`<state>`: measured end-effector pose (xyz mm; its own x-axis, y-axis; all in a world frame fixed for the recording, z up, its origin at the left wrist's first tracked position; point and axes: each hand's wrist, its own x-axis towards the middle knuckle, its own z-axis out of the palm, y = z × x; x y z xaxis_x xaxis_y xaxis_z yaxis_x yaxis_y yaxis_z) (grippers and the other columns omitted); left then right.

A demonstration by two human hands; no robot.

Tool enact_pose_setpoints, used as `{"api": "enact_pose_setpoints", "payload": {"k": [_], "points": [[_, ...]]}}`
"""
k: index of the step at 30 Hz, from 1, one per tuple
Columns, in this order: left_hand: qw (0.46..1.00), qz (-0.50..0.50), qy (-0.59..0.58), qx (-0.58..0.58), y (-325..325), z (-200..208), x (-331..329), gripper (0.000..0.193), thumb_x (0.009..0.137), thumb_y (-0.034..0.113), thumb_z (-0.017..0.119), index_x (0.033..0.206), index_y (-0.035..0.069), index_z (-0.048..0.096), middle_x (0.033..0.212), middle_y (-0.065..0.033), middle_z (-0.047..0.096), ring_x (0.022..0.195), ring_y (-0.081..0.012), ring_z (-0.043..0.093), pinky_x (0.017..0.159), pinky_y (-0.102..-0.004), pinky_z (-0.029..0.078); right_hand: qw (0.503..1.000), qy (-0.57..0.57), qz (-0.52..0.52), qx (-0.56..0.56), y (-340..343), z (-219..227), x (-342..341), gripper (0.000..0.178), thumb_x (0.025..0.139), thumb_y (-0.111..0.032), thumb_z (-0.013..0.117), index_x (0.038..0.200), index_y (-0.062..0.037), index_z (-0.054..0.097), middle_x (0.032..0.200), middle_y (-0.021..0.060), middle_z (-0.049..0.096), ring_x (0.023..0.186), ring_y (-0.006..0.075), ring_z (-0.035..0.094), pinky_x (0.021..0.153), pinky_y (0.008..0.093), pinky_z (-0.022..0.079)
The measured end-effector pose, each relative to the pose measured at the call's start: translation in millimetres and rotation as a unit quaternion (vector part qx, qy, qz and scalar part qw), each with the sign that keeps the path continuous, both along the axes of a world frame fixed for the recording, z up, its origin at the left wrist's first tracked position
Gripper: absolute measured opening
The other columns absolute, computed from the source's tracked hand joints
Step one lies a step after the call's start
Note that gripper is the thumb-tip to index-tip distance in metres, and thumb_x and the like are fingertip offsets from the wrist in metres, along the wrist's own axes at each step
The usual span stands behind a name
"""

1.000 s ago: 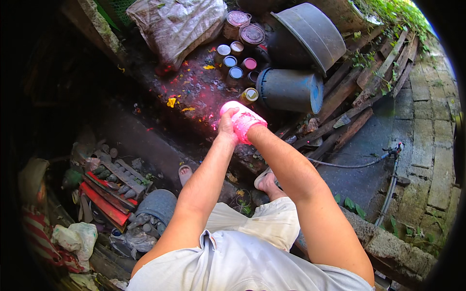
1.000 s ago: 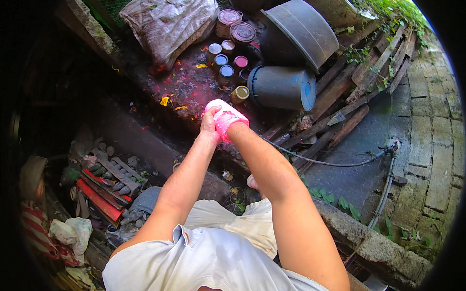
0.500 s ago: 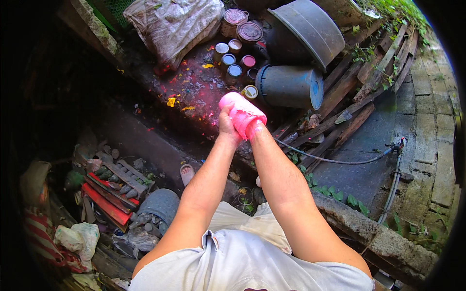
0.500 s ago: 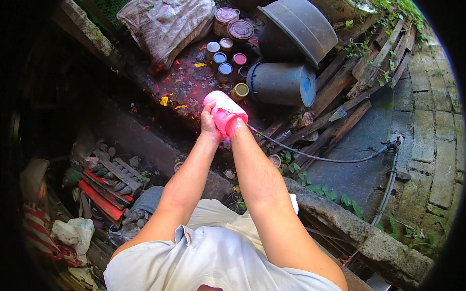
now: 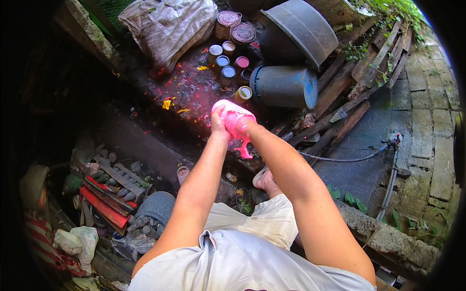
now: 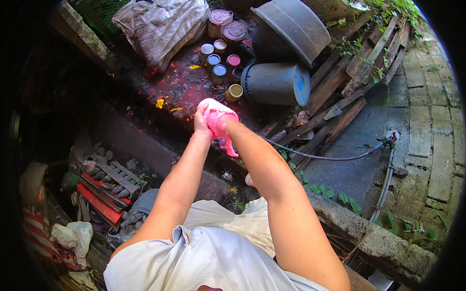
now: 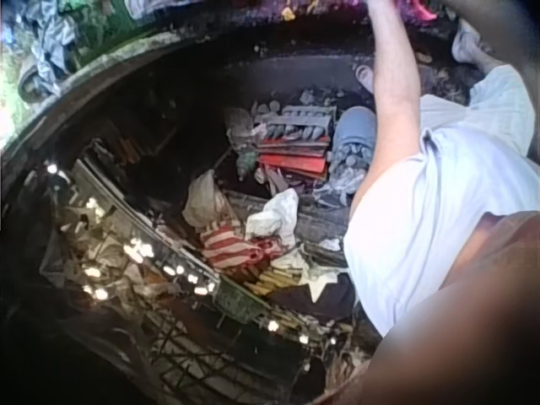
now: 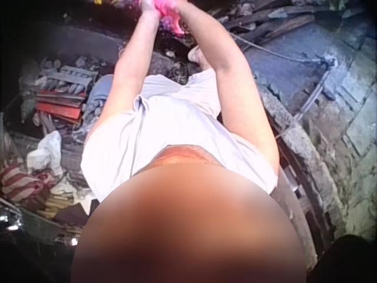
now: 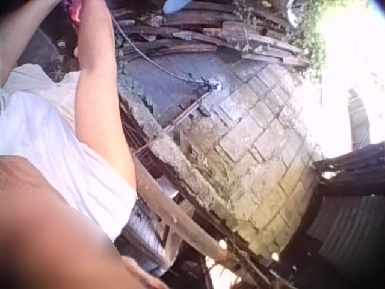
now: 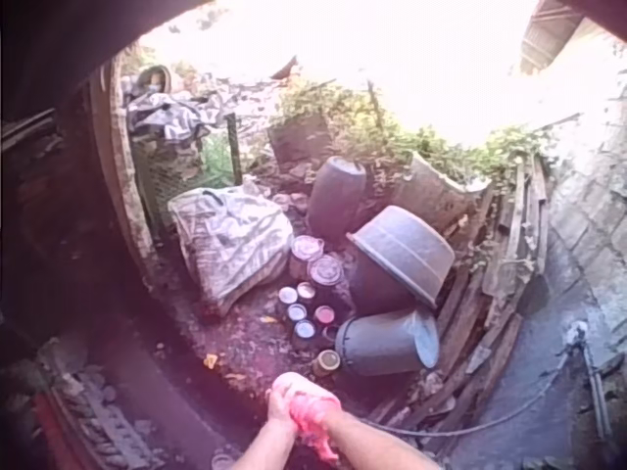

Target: The person pours pink paint from a plastic bag into a pink container, then moves outside to rinse the container with water from a hose. They repeatedly squeeze and rinse the container to remove residual paint, then place it on the ground.

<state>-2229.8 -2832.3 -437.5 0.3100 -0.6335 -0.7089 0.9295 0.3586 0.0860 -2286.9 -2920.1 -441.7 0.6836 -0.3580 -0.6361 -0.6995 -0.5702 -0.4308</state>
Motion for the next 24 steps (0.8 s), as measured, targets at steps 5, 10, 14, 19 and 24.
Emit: {"api": "enact_pose_setpoints", "payload": {"k": [5,10,14,19,24], "points": [[1.000,-0.022,0.002,0.019,4,4,-6,0.049,0.091,0.035,0.073,0.127,0.003,0.065,0.117,-0.0177,0.074,0.106,-0.0388,0.073,0.103,-0.0557,0.057,0.993,-0.042,-0.085,0.066,7,-1,-7,0.052,0.109,-0.035,0.038,0.153,-0.0154,0.057,0.159,0.0014,0.058,0.146,0.0238,0.052,0.115,0.0472,0.043],[0.995,-0.047,-0.009,0.082,-1,-39,-13,0.047,0.091,0.030,0.075,0.127,0.001,0.062,0.116,-0.0182,0.074,0.102,-0.0373,0.074,0.101,-0.0549,0.059,0.865,-0.173,-0.360,0.304,24,-1,-12,0.052,0.109,-0.035,0.038,0.154,-0.0150,0.056,0.159,0.0020,0.058,0.146,0.0242,0.052,0.115,0.0474,0.043],[0.998,-0.049,-0.014,0.038,-2,-30,-19,0.047,0.092,0.029,0.074,0.128,0.001,0.062,0.115,-0.0180,0.073,0.102,-0.0359,0.074,0.101,-0.0544,0.059,0.680,-0.254,-0.524,0.445,30,-4,-6,0.053,0.109,-0.035,0.038,0.154,-0.0147,0.056,0.159,0.0024,0.057,0.146,0.0245,0.052,0.115,0.0475,0.043],[0.998,-0.039,-0.005,-0.058,4,11,-15,0.055,0.089,0.034,0.077,0.131,0.003,0.058,0.115,-0.0155,0.070,0.106,-0.0326,0.072,0.100,-0.0514,0.060,0.524,-0.313,-0.600,0.518,28,0,5,0.053,0.109,-0.036,0.038,0.154,-0.0142,0.056,0.160,0.0030,0.057,0.146,0.0248,0.052,0.115,0.0477,0.042],[0.992,0.034,-0.007,-0.121,5,14,-12,0.054,0.093,0.035,0.072,0.133,0.002,0.062,0.122,-0.0156,0.073,0.114,-0.0340,0.071,0.108,-0.0508,0.056,0.390,-0.356,-0.626,0.574,28,2,15,0.054,0.109,-0.036,0.038,0.155,-0.0138,0.056,0.160,0.0035,0.057,0.147,0.0252,0.052,0.115,0.0479,0.042]]}}
